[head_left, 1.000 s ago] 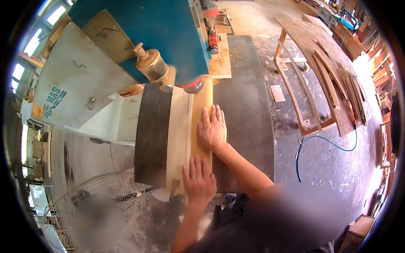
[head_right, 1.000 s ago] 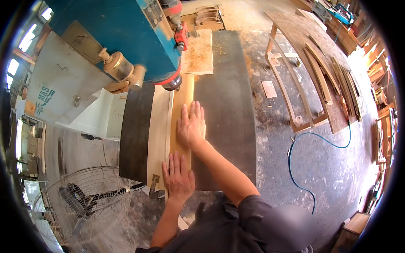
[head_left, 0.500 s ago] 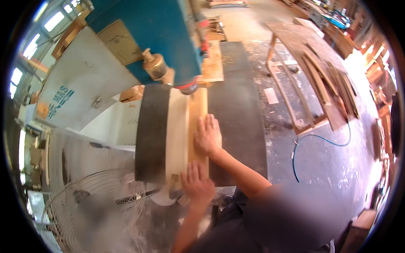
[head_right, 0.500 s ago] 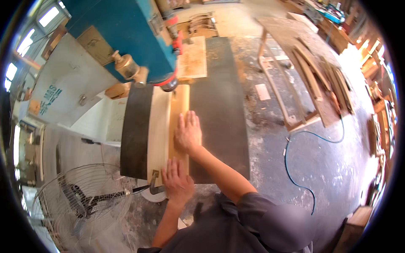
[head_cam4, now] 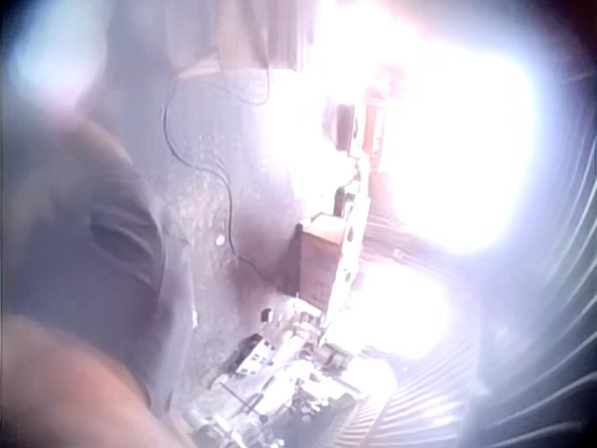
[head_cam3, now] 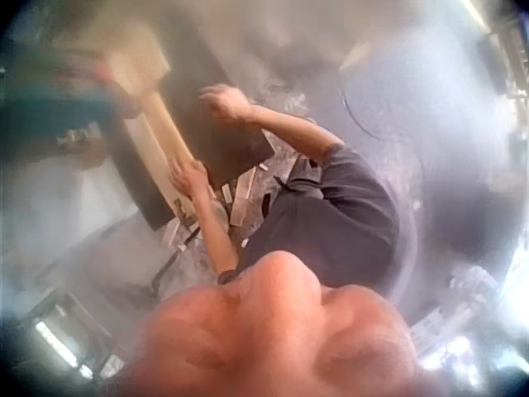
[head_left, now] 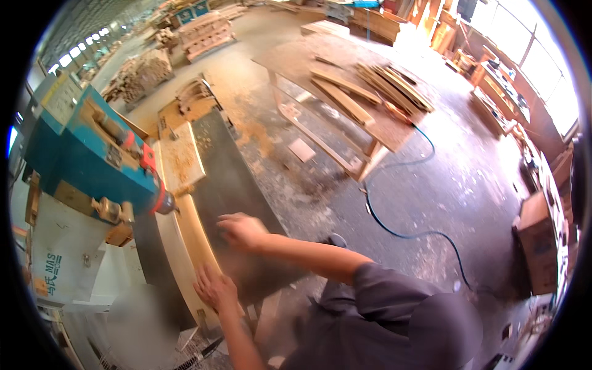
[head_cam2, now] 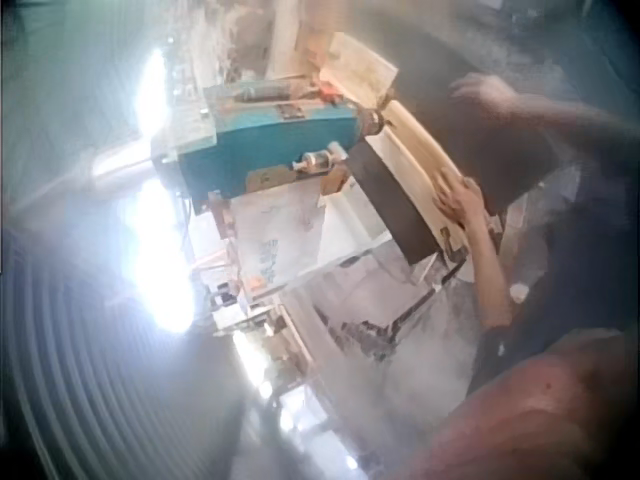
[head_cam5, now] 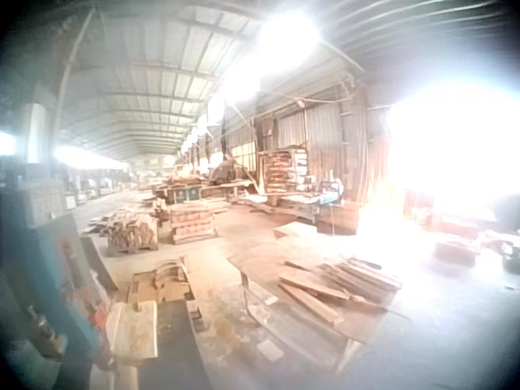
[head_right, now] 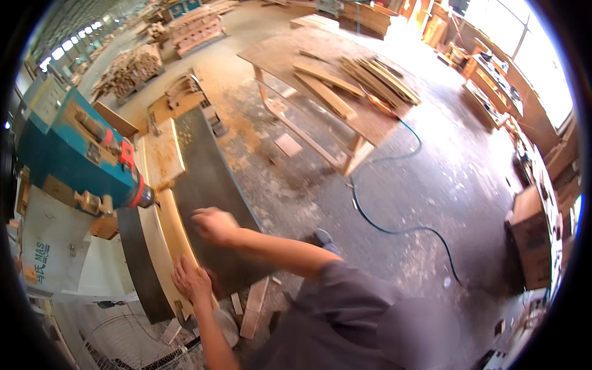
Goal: The person uses a vertical spindle moulder to shape the edges of wooden planks. They feed the wood through the machine, then use a handheld air blower to clear sawdust from the cut edges and the machine table. This process is repeated for multiple pieces of wood in a workshop setting.
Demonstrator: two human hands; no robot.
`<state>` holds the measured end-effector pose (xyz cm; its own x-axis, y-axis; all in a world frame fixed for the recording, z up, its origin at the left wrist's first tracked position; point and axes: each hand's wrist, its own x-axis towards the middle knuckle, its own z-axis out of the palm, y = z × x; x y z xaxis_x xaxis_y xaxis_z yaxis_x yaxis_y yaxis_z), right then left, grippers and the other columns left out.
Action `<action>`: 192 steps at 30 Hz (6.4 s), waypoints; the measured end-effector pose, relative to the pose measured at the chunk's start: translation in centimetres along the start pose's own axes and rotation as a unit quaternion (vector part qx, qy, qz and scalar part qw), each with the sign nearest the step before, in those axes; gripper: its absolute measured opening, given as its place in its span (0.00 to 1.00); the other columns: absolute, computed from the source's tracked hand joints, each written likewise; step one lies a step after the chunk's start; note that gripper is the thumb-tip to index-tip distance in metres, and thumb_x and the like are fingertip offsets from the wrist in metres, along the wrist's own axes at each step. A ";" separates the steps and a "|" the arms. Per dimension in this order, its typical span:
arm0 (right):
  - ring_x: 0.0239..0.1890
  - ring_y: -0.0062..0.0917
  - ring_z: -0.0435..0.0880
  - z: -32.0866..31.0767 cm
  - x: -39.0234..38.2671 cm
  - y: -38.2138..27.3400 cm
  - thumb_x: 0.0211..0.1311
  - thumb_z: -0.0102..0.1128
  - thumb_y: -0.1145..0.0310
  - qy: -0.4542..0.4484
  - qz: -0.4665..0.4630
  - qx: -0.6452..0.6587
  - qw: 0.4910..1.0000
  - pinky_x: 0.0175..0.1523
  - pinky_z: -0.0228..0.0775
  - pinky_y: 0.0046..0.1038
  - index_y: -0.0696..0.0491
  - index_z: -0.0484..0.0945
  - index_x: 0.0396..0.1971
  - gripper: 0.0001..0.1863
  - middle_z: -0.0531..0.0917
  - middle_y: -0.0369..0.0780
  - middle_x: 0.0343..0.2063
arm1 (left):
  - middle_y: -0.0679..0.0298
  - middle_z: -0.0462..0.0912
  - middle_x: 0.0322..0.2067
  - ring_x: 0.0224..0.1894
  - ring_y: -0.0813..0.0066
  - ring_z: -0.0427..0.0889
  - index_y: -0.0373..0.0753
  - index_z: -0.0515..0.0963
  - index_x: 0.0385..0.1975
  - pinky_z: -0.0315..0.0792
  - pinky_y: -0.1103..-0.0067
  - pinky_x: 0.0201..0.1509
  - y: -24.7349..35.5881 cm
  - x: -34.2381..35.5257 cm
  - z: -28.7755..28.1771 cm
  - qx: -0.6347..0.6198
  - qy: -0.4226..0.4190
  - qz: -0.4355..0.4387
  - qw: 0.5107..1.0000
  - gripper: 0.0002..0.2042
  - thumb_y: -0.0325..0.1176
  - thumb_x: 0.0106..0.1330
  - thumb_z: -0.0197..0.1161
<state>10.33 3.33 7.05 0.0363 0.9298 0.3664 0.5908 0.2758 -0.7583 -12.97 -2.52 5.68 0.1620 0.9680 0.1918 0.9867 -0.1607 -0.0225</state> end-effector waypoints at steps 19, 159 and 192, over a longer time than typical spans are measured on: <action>0.58 0.52 0.82 -57.5 -11.2 57.6 0.68 0.63 0.47 0.040 0.415 -0.539 0.732 0.60 0.75 0.51 0.52 0.73 0.66 0.33 0.84 0.53 0.55 | 0.44 0.64 0.73 0.76 0.38 0.60 0.28 0.66 0.70 0.52 0.48 0.79 2.8 2.4 -1.0 0.026 -0.036 -0.035 0.998 0.31 0.29 0.65 0.60; 0.41 0.50 0.90 -2.6 7.4 -3.4 0.70 0.52 0.71 -0.220 0.082 -0.211 0.949 0.47 0.81 0.48 0.61 0.74 0.43 0.09 0.88 0.54 0.33 | 0.54 0.64 0.77 0.81 0.58 0.58 0.35 0.64 0.75 0.49 0.51 0.82 0.1 5.7 3.0 -0.027 0.029 0.013 0.999 0.33 0.42 0.73 0.59; 0.23 0.22 0.85 -8.9 3.3 3.5 0.72 0.51 0.80 -0.088 0.266 0.209 0.937 0.28 0.81 0.27 0.43 0.71 0.74 0.32 0.83 0.39 0.29 | 0.53 0.66 0.76 0.80 0.58 0.60 0.34 0.66 0.74 0.49 0.53 0.82 0.1 5.1 2.1 -0.061 0.014 -0.010 0.998 0.32 0.41 0.72 0.59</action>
<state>19.68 5.20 10.38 0.0813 0.9783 -0.1904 0.1574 -0.2012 -0.9668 -12.05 2.78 4.55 0.1411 0.9656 0.2186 0.9808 -0.1663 0.1017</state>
